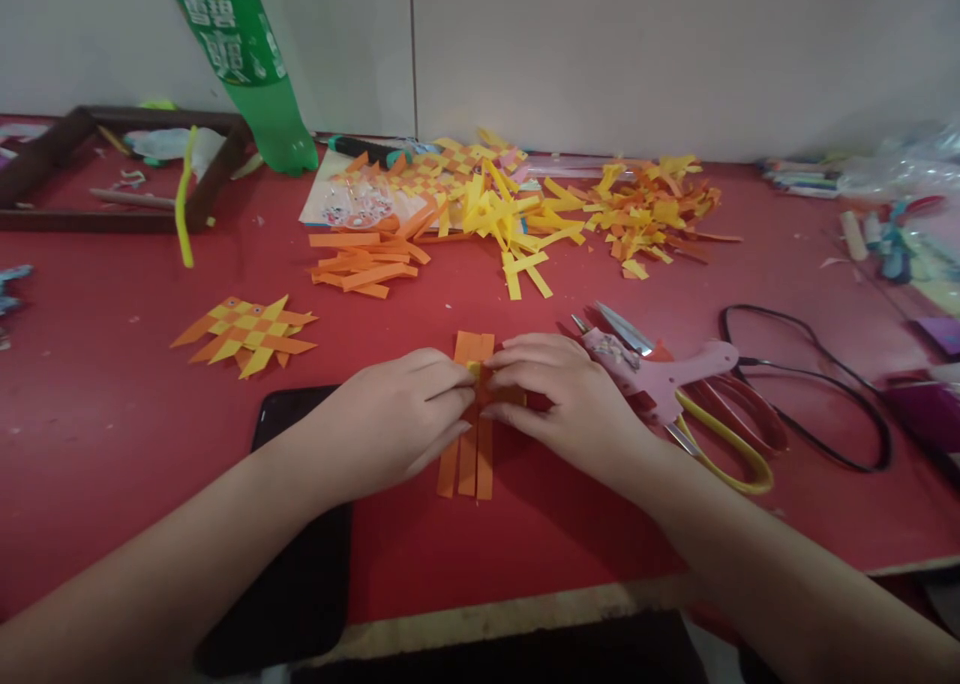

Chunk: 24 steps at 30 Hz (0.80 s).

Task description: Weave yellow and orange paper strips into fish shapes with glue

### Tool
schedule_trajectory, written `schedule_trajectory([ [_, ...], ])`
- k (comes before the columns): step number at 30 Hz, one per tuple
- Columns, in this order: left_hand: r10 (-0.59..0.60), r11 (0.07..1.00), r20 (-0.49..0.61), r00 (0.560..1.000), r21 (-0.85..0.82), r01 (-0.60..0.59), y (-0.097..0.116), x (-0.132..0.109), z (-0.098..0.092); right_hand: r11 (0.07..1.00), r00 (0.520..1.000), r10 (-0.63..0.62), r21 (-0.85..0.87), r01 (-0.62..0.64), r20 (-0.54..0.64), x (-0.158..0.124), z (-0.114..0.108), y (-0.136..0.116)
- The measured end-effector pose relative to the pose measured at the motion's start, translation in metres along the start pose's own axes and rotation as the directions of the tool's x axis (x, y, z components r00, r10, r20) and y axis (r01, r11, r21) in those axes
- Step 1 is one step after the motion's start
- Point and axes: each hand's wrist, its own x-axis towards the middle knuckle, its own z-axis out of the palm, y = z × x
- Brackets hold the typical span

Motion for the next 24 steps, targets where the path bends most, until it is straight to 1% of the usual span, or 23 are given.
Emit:
schedule_trajectory([
  [6,0.004,1.000,-0.012,1.000,0.028,-0.004,0.0005,0.0015,0.0003,1.000,1.000,0.015,-0.004,-0.015,0.028,0.0007,-0.0024,-0.0027],
  [24,-0.006,1.000,-0.009,1.000,-0.006,0.006,-0.0015,0.0021,-0.0004,0.999,0.998,0.031,-0.018,-0.030,0.052,-0.0004,-0.0038,-0.0050],
])
